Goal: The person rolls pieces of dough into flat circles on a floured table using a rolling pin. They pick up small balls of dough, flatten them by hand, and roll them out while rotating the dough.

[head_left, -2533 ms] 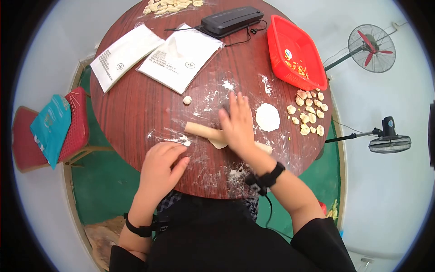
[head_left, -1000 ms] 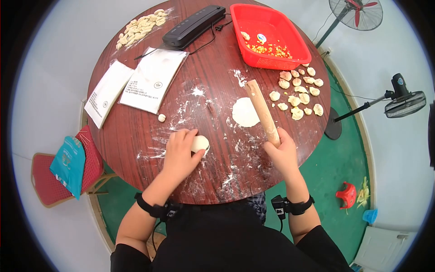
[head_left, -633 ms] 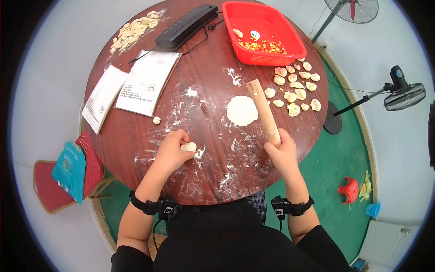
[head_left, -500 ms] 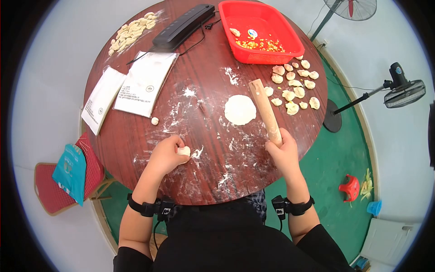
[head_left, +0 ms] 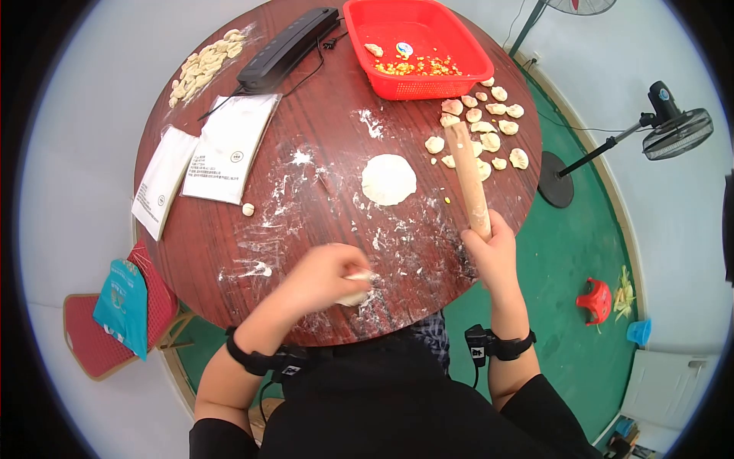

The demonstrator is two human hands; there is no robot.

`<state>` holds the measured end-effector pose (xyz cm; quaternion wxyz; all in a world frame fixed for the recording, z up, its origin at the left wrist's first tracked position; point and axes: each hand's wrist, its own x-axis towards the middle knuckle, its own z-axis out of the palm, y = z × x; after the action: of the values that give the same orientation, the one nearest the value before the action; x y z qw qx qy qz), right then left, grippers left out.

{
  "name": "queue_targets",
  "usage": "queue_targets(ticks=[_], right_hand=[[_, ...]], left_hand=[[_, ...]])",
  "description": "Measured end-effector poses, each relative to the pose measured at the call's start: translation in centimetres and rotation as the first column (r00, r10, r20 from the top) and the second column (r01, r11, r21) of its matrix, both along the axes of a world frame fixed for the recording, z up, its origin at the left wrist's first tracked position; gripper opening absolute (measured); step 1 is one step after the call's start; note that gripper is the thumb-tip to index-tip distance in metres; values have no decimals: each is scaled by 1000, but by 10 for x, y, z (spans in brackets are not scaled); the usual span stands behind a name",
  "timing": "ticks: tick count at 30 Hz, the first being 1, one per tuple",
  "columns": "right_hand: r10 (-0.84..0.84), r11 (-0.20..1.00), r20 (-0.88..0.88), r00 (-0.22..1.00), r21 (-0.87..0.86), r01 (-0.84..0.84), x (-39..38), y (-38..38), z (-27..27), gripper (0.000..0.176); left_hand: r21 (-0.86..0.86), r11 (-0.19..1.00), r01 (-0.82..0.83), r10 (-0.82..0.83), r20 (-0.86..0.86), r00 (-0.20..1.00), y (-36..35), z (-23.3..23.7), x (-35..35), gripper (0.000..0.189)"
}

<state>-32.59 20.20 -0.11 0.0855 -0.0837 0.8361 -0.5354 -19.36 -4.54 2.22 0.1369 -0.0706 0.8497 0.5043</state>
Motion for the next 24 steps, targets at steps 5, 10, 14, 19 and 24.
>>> queue_targets(ticks=[5,10,14,19,24], right_hand=[[-59,997,-19,998,-54,58,1,5,3,18],[-76,996,13,997,-56,76,6,12,9,17],[-83,995,31,996,-47,84,4,11,10,18],[-63,996,-14,998,-71,62,2,6,3,18],[-13,1000,-7,1000,-3,13,4,-5,-1,19]], left_hand=[[147,969,197,-200,9,980,66,-28,-38,21],[-189,971,147,-190,-234,954,64,-49,-40,18],[-165,963,-211,171,-227,959,0,-51,-23,18],[-400,752,-524,464,-244,852,-75,-19,-5,17],[-532,750,-392,16,-578,816,-39,-14,10,12]])
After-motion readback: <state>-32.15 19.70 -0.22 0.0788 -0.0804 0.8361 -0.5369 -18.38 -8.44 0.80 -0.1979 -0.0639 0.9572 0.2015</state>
